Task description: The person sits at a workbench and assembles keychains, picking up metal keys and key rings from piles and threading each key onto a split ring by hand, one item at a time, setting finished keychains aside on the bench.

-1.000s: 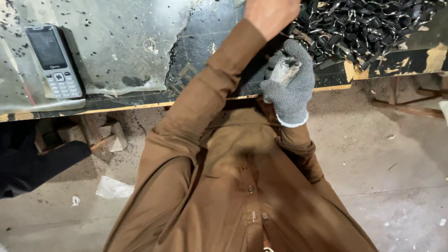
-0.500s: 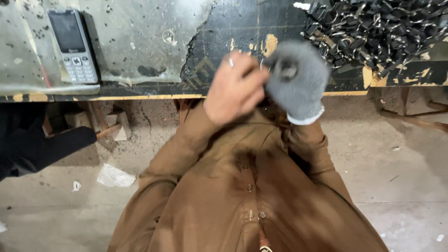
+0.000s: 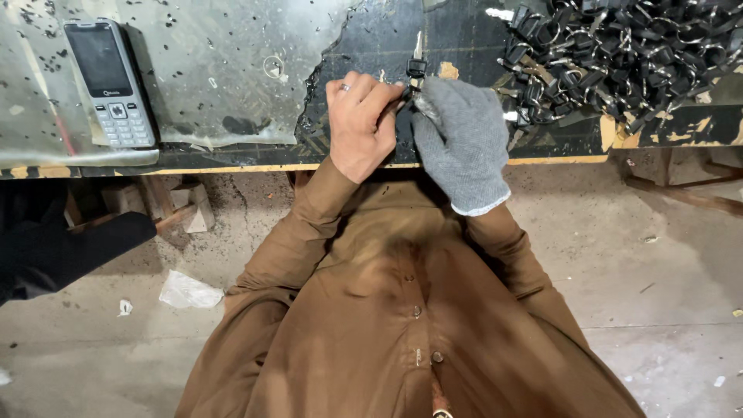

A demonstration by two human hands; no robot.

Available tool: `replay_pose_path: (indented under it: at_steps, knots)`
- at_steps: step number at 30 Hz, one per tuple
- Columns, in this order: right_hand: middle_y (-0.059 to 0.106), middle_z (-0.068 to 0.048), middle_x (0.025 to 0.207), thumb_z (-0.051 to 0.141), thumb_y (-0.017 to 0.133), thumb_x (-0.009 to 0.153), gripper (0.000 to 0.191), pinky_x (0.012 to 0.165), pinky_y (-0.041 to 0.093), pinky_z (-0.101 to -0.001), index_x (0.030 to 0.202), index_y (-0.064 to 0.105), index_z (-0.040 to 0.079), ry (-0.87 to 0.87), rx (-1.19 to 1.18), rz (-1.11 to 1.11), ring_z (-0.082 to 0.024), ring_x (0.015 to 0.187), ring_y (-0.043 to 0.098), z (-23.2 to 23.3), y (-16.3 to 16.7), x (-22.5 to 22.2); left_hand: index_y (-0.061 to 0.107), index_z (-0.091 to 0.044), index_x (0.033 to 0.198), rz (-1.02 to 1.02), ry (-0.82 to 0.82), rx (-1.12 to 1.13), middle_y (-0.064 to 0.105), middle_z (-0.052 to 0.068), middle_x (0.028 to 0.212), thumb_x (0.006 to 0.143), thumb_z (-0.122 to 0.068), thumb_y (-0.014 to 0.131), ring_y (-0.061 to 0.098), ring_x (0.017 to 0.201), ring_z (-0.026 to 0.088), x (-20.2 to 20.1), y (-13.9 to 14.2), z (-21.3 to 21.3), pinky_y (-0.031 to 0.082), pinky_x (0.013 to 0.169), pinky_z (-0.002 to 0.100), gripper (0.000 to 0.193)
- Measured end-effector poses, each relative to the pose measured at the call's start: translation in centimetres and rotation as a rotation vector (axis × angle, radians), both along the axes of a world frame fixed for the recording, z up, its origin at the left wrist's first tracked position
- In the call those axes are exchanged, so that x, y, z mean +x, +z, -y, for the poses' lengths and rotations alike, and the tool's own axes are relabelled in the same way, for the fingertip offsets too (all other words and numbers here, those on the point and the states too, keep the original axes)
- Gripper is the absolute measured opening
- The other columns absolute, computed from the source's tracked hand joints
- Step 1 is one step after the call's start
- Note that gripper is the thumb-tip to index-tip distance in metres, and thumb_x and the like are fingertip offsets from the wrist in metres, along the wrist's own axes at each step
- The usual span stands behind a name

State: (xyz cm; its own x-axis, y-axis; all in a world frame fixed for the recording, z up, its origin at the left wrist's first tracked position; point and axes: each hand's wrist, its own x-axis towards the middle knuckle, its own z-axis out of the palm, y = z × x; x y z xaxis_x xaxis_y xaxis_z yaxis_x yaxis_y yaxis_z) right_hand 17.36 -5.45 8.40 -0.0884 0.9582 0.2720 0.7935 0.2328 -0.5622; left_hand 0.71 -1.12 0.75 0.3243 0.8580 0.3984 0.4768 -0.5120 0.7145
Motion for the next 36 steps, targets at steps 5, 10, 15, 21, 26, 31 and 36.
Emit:
replay_pose_path:
  at_steps: [5, 10, 15, 21, 26, 31, 36]
  knots:
    - [0.066, -0.012, 0.103, 0.009, 0.072, 0.096, 0.018, 0.085, 0.047, -0.0451, 0.113, 0.064, 0.008, 0.028, -0.234, 0.219, -0.036, 0.098, 0.062, -0.9, 0.1, -0.7, 0.07, -0.01, 0.1, -0.045, -0.041, 0.035, 0.055, 0.005, 0.085, 0.081, 0.003, 0.072, 0.056, 0.089, 0.027, -0.2, -0.3, -0.5, 0.035, 0.089, 0.04, 0.023]
    - [0.069, -0.011, 0.115, 0.011, 0.078, 0.095, 0.029, 0.093, 0.052, -0.0424, 0.123, 0.068, 0.008, -0.043, -0.059, 0.078, -0.033, 0.107, 0.065, -0.4, -0.6, -0.5, 0.066, -0.01, 0.1, 0.046, 0.047, 0.021, 0.062, 0.002, 0.093, 0.086, 0.0, 0.074, 0.057, 0.089, 0.024, 0.3, 0.1, -0.1, 0.033, 0.092, 0.04, 0.018]
    - [0.071, -0.012, 0.112, 0.012, 0.084, 0.089, 0.033, 0.093, 0.054, -0.0413, 0.118, 0.07, 0.005, -0.078, -0.046, -0.071, -0.033, 0.105, 0.067, -0.3, -0.7, 0.5, 0.069, -0.009, 0.106, 0.048, 0.055, -0.007, 0.059, 0.001, 0.089, 0.087, -0.002, 0.074, 0.056, 0.087, 0.023, 0.3, 0.4, -0.3, 0.032, 0.088, 0.04, 0.021]
    - [0.066, -0.011, 0.096, 0.009, 0.071, 0.093, 0.018, 0.078, 0.047, -0.0457, 0.111, 0.067, 0.008, 0.028, -0.143, 0.263, -0.036, 0.087, 0.061, -1.4, 1.1, -1.6, 0.069, -0.009, 0.108, 0.008, -0.12, 0.004, 0.054, 0.005, 0.089, 0.088, 0.0, 0.073, 0.054, 0.091, 0.026, -0.7, 0.0, -1.3, 0.033, 0.089, 0.041, 0.022]
    - [0.064, -0.012, 0.097, 0.012, 0.074, 0.097, 0.019, 0.084, 0.049, -0.0479, 0.112, 0.062, 0.011, 0.028, -0.104, 0.222, -0.038, 0.097, 0.063, -2.3, 0.3, -1.4, 0.069, -0.007, 0.118, -0.04, 0.023, 0.056, 0.058, 0.008, 0.098, 0.081, 0.004, 0.065, 0.054, 0.096, 0.028, -0.7, 1.9, -1.2, 0.033, 0.086, 0.041, 0.039]
    - [0.068, -0.011, 0.113, 0.017, 0.091, 0.089, 0.063, 0.092, 0.057, -0.0385, 0.138, 0.054, 0.0, -0.115, -0.095, -0.195, -0.026, 0.104, 0.068, 1.6, -1.9, 0.5, 0.069, -0.009, 0.117, -0.192, -0.221, 0.144, 0.061, 0.006, 0.103, 0.077, 0.001, 0.069, 0.058, 0.101, 0.029, -2.1, 4.0, -0.4, 0.038, 0.089, 0.044, 0.041]
    - [0.062, -0.011, 0.124, 0.008, 0.091, 0.084, 0.073, 0.092, 0.058, -0.0287, 0.144, 0.05, 0.001, -0.131, -0.051, -0.82, -0.014, 0.105, 0.066, 4.1, -3.9, -0.1, 0.058, -0.006, 0.119, 0.563, -0.366, -0.502, 0.063, 0.007, 0.116, 0.097, -0.004, 0.078, 0.063, 0.106, 0.024, -1.2, 3.6, 2.7, 0.053, 0.095, 0.034, 0.029]
